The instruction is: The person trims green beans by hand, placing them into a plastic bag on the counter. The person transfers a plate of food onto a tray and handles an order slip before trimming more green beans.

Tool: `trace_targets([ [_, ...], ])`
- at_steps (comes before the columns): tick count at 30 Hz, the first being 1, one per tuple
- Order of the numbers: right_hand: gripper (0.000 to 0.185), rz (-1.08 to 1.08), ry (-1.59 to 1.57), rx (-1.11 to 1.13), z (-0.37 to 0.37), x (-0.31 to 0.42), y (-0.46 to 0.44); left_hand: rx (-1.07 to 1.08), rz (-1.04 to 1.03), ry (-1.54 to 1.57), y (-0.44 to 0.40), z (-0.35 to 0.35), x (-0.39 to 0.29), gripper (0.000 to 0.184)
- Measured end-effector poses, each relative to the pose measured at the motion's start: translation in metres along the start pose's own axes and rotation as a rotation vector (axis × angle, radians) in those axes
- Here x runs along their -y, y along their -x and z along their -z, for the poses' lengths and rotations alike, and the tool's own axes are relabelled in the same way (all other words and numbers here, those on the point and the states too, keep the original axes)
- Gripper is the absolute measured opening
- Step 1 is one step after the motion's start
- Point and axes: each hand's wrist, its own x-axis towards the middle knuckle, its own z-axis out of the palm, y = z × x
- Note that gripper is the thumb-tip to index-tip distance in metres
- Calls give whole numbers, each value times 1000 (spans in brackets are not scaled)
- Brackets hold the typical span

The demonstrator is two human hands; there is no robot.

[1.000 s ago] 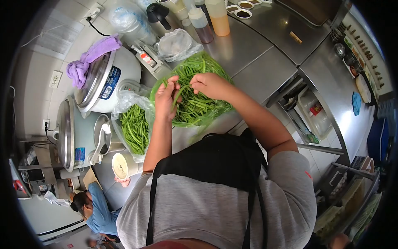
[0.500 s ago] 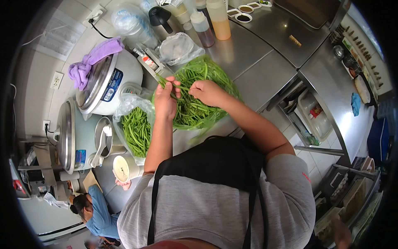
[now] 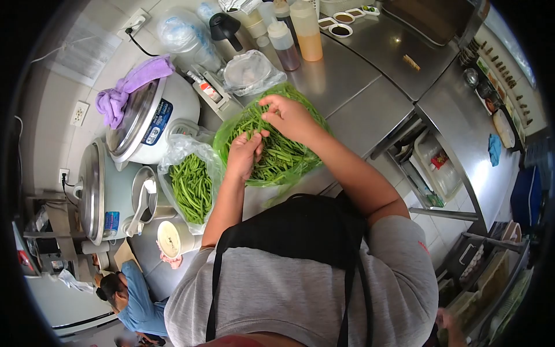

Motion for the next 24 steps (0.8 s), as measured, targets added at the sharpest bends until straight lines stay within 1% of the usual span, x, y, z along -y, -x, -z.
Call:
trace_targets([
  [1,15,131,107,-52,0,6,-1,33,24,-6,2,2,-3,16],
  [4,15,320,488,29,5,5,-2,-5,29,-105,3,5,-7,16],
  [7,14,200,639,40,-6,7,0,-101,-75,-315,7,-1,-11,17],
  [10,15,-188,415,27,-30,8,-2,-171,-144,-286,4,-4,3,18],
  [11,17,-187,256,-30,-39,-2,-2,-205,-130,-251,5,-3,3,18],
  [14,20,-132,128,-105,-52,-18,1,-204,-190,-304,14,2,-5,17],
  [16,23,-462,-120,-8,-35,-25,-13,-275,-387,-452,27,7,-2,16],
  [17,22,-411,-32,101,-25,-34,-13,-298,-481,-528,34,10,-1,16],
  [19,21,-86,284,118,-3,-24,-5,-430,-286,-525,55,36,-17,15],
  [20,20,77,439,132,9,-10,2,-503,-197,-440,60,61,-14,14],
  [21,21,116,240,191,37,35,6,-571,-141,-361,66,83,-14,14],
  [22,19,292,294,336,72,79,11,-613,-214,-359,70,106,-6,16],
  [23,16,499,166,157,91,115,33,-667,-255,-468,76,128,2,19],
  [24,16,704,126,110,114,148,52,-804,-237,-571,81,139,6,26],
])
